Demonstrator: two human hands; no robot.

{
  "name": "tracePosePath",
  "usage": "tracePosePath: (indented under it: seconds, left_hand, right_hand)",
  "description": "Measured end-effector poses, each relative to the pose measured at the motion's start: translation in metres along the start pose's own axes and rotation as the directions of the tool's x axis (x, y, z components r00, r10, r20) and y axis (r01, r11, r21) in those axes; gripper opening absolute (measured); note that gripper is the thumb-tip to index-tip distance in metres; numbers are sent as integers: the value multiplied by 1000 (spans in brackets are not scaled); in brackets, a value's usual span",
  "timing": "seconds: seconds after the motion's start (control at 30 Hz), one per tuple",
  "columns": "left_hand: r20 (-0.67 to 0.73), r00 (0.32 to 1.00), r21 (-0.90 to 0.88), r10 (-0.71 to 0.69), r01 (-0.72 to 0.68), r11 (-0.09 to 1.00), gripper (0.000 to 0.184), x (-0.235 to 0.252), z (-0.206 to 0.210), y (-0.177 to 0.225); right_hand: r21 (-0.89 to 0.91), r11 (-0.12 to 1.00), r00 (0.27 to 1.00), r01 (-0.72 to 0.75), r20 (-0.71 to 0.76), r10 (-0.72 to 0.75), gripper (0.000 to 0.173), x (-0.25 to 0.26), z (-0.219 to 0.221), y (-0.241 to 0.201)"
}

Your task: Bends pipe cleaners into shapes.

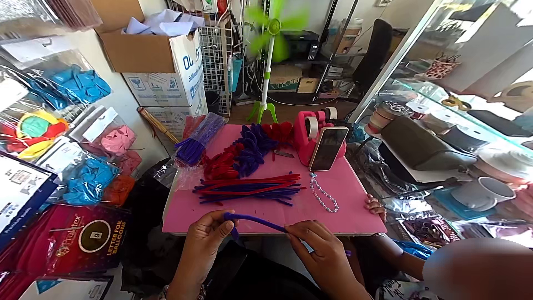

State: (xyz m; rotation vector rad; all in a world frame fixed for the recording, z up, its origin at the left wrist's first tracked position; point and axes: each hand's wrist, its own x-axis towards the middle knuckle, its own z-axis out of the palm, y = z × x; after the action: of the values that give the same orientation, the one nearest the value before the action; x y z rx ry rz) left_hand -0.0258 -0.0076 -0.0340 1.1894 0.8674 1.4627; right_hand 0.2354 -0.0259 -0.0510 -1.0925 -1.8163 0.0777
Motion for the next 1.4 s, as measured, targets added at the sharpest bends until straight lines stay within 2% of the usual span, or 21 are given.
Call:
tracePosePath:
  seconds: [0.1,0.17,0.33,0.47,0.73,0.9,1.07,1.23,1.4]
  left_hand:
    - [32,998,132,59,-63,989,21,0,-2,-1]
    - [53,996,154,65,-72,985,22,0,-3,0]
    - [104,994,141,42,-56,988,23,-1,-3,2]
    - [125,992,123,20,-35,992,24,-2,-1,2]
    - [107,994,159,31,-48,986,23,-2,2,1]
    - [155,988,174,17,-44,984,21,-3,6,1]
    - [184,983,129,-19,-5,992,21,-4,8,1]
    - [220,975,136,-26,-4,991,21,-6,12,1]
    - [211,976,147,-54,23,989,21,-6,15,2]
  right_hand:
    - [-84,994,997,72,-19,-73,16,3,-4,1]
    - [-77,992,995,102,-5,-103,17,6,-7,3]
    - [24,993,992,118,51,-119,19,10,-16,12]
    - [50,995,996,85,36,-87,18,10,-17,14]
    - [-10,994,994,106,-1,-106,18,8,-15,14]
    - [167,983,998,70,-12,-69,16,9,-12,9]
    - [327,945,994,15,98,-50,30,12,-12,5]
    - [366,929,987,52,125,-104,20,15,-9,0]
    - [258,962,978,87,160,-131,13,13,-6,0]
